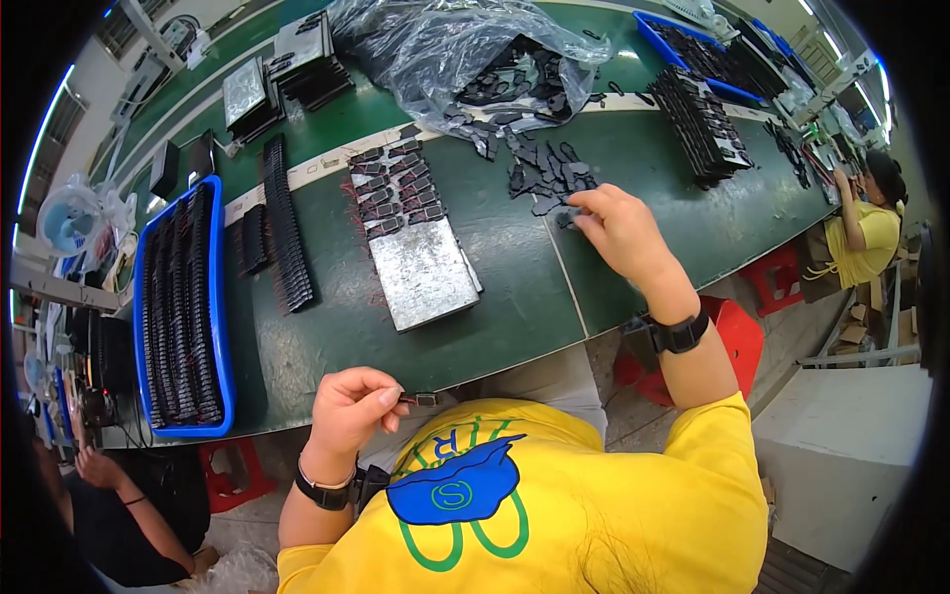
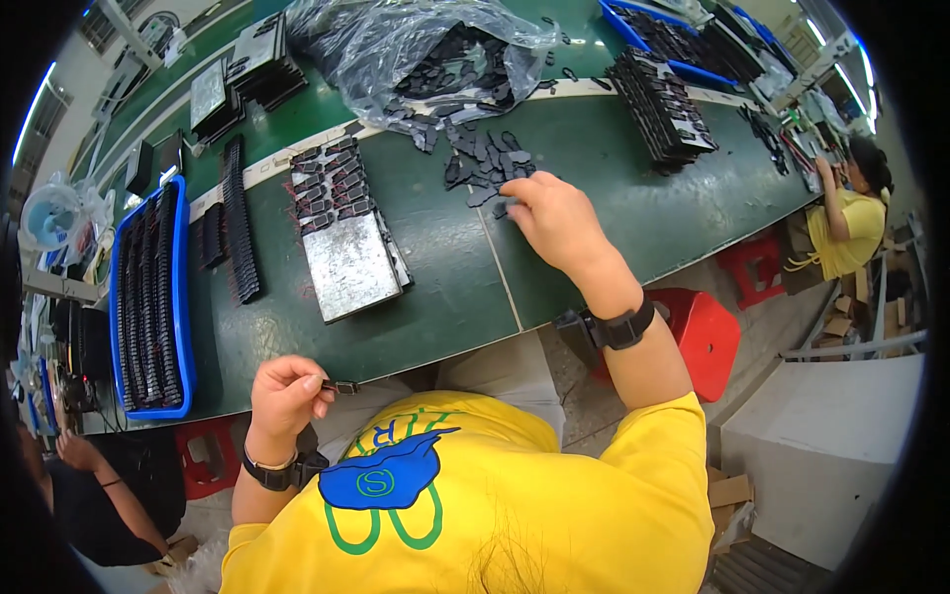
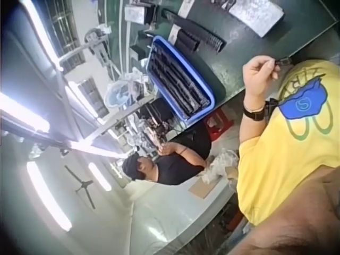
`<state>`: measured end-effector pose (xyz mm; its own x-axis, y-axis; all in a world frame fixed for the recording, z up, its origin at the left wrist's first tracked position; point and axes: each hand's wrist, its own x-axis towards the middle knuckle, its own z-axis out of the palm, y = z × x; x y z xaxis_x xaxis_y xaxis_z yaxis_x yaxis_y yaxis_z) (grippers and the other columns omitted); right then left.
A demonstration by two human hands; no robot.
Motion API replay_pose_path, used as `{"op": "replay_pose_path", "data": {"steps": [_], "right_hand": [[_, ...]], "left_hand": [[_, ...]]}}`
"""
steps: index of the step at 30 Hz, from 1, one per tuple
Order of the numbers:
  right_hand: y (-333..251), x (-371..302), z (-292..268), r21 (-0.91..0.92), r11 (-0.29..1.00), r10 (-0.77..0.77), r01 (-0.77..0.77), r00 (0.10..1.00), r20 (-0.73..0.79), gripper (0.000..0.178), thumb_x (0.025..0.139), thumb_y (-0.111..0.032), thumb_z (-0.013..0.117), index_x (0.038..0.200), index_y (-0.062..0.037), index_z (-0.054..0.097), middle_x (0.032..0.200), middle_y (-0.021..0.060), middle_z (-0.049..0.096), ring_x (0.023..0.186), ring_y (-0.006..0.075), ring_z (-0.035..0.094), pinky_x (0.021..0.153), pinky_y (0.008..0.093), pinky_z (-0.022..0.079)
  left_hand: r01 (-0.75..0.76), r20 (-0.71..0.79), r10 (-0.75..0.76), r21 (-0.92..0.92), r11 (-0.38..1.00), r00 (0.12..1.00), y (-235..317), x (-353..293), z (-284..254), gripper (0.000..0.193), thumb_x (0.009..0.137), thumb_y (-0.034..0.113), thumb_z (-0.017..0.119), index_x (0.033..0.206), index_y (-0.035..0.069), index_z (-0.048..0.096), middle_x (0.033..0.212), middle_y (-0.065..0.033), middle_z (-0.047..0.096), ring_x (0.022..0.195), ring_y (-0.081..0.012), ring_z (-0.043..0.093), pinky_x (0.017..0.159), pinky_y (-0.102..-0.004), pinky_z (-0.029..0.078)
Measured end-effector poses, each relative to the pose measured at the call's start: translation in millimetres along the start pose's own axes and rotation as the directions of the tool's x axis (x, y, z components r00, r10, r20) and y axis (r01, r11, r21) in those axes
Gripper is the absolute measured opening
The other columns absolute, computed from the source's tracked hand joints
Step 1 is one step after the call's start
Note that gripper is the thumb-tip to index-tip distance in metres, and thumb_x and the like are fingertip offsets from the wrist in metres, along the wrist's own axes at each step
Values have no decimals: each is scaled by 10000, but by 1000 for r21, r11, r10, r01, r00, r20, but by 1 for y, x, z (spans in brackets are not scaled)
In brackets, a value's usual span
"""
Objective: Assemble small electronic or mechanical parts by inserting a green component into a black housing and sorting them into bins.
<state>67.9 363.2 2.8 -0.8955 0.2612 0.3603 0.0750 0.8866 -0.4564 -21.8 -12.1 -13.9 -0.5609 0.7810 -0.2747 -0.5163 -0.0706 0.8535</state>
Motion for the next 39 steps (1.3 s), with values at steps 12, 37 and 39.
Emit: {"op": "replay_pose_path", "data": {"steps": [12,37,39], "right_hand": [[-21,21,18,-278,958,-9,71,976,219,146,774,-99,670,913,-63,648,895,110,606,750,303,596,672,379,493],[-17,-8,0,-240,968,-43,72,991,125,230,695,-53,654,917,-13,607,929,122,617,771,283,601,711,334,491],[-28,-19,3,-65,995,-72,74,997,40,242,702,-29,644,939,-12,601,962,123,618,783,265,602,717,315,485]], "left_hand": [[8,18,-8,-22,1000,1000,0,0,-1,66,865,6,604,890,-45,638,746,-134,665,577,-126,608,530,-243,516],[89,-141,-89,-12,996,986,11,10,14,123,887,100,615,909,-18,638,748,-79,660,569,-83,580,494,-202,463],[71,-173,-74,-27,997,982,10,12,15,114,889,92,611,911,-18,633,747,-86,663,559,-86,583,488,-203,467]]}}
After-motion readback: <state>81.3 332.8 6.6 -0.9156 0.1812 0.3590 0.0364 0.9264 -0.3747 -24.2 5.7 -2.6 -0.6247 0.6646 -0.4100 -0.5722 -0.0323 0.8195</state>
